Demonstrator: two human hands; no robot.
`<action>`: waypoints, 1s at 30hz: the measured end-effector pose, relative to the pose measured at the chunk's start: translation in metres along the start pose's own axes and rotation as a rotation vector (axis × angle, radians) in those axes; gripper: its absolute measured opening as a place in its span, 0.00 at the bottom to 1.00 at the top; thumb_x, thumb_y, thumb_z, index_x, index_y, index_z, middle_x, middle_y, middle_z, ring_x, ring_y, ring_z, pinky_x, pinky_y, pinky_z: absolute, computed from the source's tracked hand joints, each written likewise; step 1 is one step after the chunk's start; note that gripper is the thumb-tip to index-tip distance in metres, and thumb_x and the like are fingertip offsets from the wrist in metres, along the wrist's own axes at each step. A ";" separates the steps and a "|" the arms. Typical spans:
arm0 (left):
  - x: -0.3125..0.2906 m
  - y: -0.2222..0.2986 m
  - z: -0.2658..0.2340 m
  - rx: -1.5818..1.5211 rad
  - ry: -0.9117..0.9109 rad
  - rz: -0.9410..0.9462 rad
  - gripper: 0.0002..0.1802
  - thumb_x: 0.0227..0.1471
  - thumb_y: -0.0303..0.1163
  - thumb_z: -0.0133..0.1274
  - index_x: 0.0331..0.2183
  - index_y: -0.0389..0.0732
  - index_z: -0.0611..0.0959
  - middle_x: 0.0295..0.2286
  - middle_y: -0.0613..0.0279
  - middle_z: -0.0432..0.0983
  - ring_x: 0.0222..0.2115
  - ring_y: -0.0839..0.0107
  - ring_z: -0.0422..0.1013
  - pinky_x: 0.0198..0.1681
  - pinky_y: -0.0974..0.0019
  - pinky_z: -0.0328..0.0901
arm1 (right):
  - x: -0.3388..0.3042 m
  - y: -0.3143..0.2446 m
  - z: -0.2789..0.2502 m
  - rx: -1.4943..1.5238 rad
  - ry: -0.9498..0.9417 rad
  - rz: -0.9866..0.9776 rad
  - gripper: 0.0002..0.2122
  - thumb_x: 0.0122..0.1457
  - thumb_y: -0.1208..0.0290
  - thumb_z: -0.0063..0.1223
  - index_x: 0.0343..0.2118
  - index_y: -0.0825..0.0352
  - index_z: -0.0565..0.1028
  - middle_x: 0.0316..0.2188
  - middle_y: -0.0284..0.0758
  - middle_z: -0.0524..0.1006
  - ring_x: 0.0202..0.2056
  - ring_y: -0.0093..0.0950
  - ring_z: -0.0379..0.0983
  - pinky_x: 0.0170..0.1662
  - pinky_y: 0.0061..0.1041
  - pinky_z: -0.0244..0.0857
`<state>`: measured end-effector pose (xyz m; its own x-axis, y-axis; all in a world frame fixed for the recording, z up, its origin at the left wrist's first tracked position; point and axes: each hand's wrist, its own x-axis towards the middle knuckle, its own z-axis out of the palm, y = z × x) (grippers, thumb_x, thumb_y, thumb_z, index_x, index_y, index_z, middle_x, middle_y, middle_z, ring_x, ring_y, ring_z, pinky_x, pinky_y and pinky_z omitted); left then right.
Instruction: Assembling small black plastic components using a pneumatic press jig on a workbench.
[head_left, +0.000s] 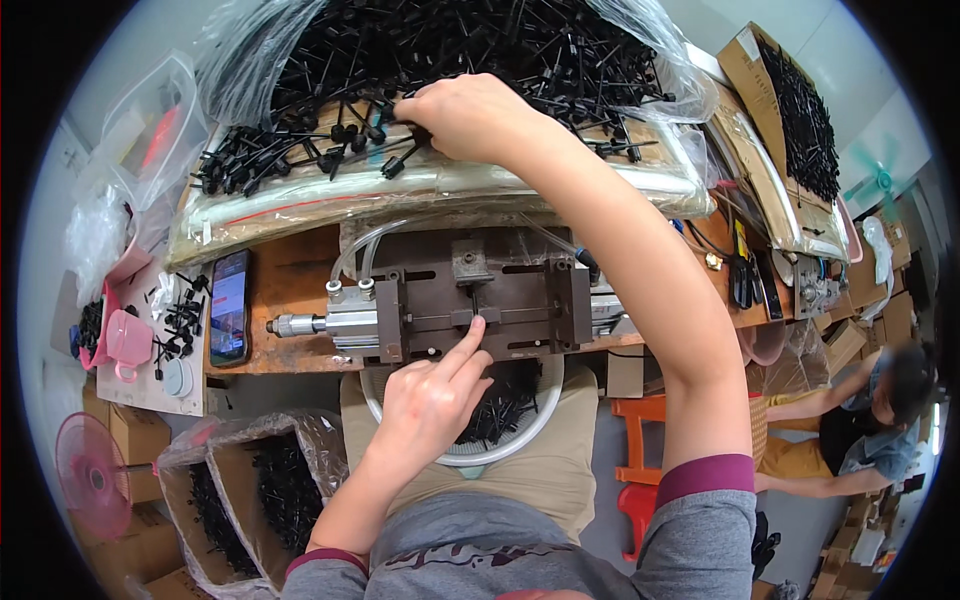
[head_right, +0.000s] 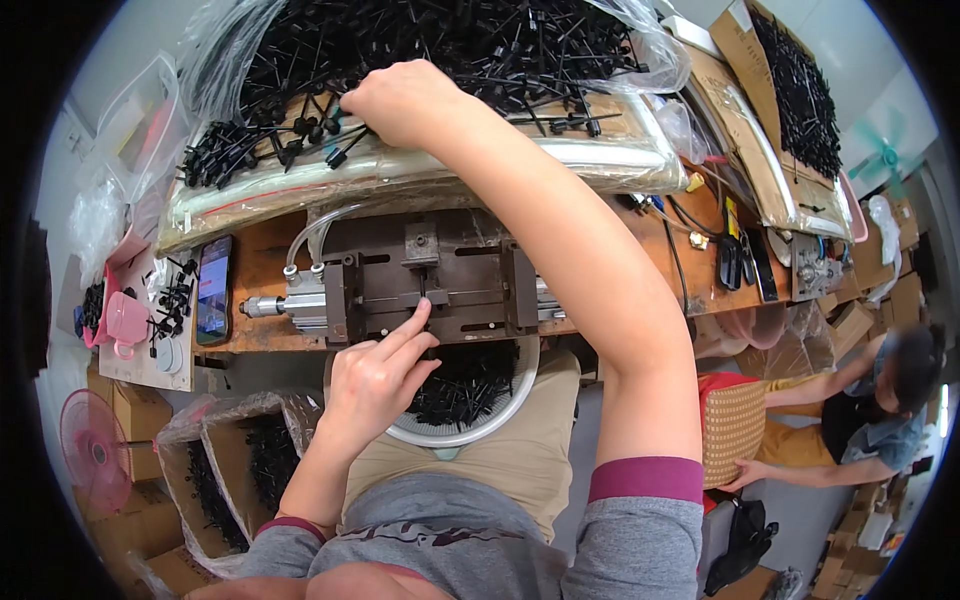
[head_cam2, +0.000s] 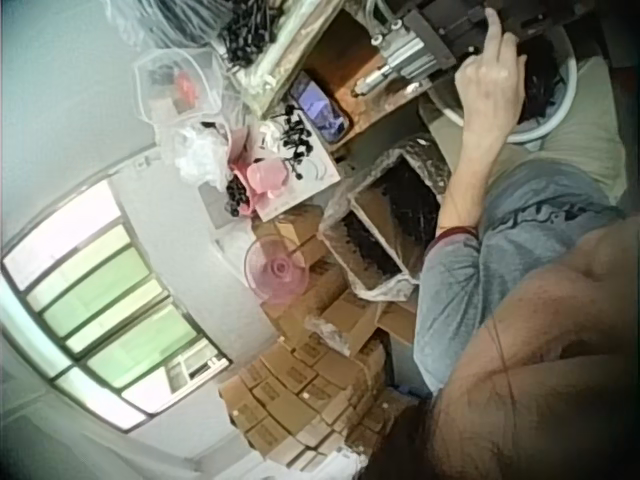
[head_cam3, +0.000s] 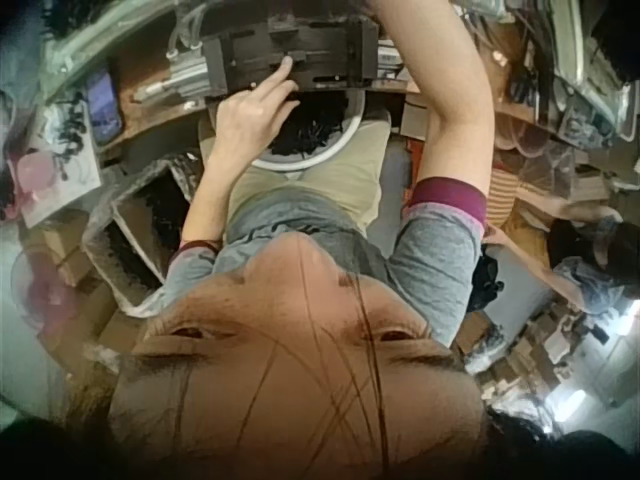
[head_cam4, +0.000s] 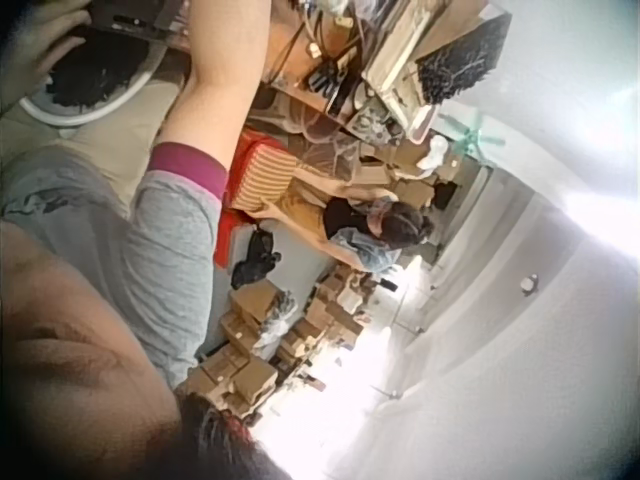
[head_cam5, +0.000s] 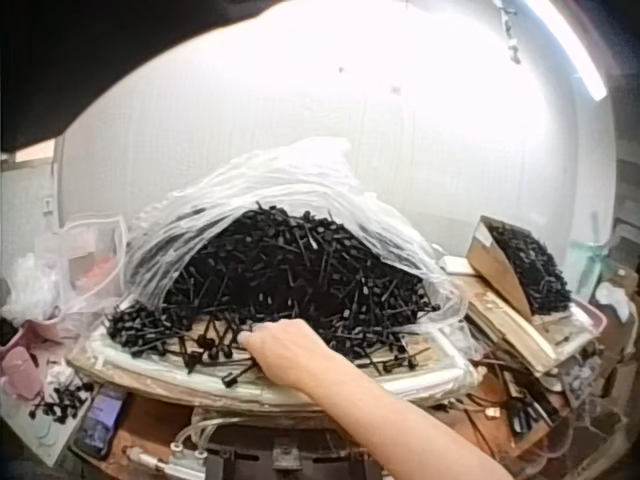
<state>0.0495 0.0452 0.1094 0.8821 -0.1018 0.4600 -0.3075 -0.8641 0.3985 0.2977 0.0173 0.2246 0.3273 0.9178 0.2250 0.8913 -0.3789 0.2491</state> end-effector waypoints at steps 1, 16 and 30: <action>-0.002 0.001 -0.002 -0.019 -0.005 0.002 0.12 0.38 0.30 0.65 0.30 0.41 0.81 0.47 0.58 0.76 0.18 0.67 0.74 0.23 0.69 0.69 | -0.002 0.005 0.002 0.039 0.067 0.018 0.15 0.49 0.73 0.58 0.43 0.60 0.76 0.38 0.35 0.79 0.40 0.37 0.76 0.42 0.34 0.72; -0.009 0.013 -0.031 -0.312 0.035 0.121 0.22 0.36 0.38 0.69 0.36 0.40 0.83 0.43 0.58 0.79 0.21 0.70 0.74 0.25 0.73 0.68 | -0.059 0.087 -0.026 1.371 0.641 0.431 0.10 0.58 0.75 0.55 0.41 0.72 0.77 0.30 0.34 0.79 0.29 0.19 0.76 0.35 0.16 0.73; 0.027 -0.003 -0.036 -1.194 0.291 -0.320 0.34 0.52 0.17 0.52 0.59 0.32 0.62 0.56 0.47 0.63 0.50 0.65 0.68 0.49 0.66 0.69 | -0.153 -0.057 -0.040 2.056 0.494 0.545 0.08 0.56 0.77 0.55 0.39 0.71 0.73 0.34 0.43 0.78 0.14 0.19 0.69 0.14 0.15 0.61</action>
<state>0.0613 0.0630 0.1494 0.9121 0.2714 0.3074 -0.3588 0.1655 0.9186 0.1843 -0.1066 0.2137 0.8080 0.5712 0.1445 -0.1286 0.4102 -0.9029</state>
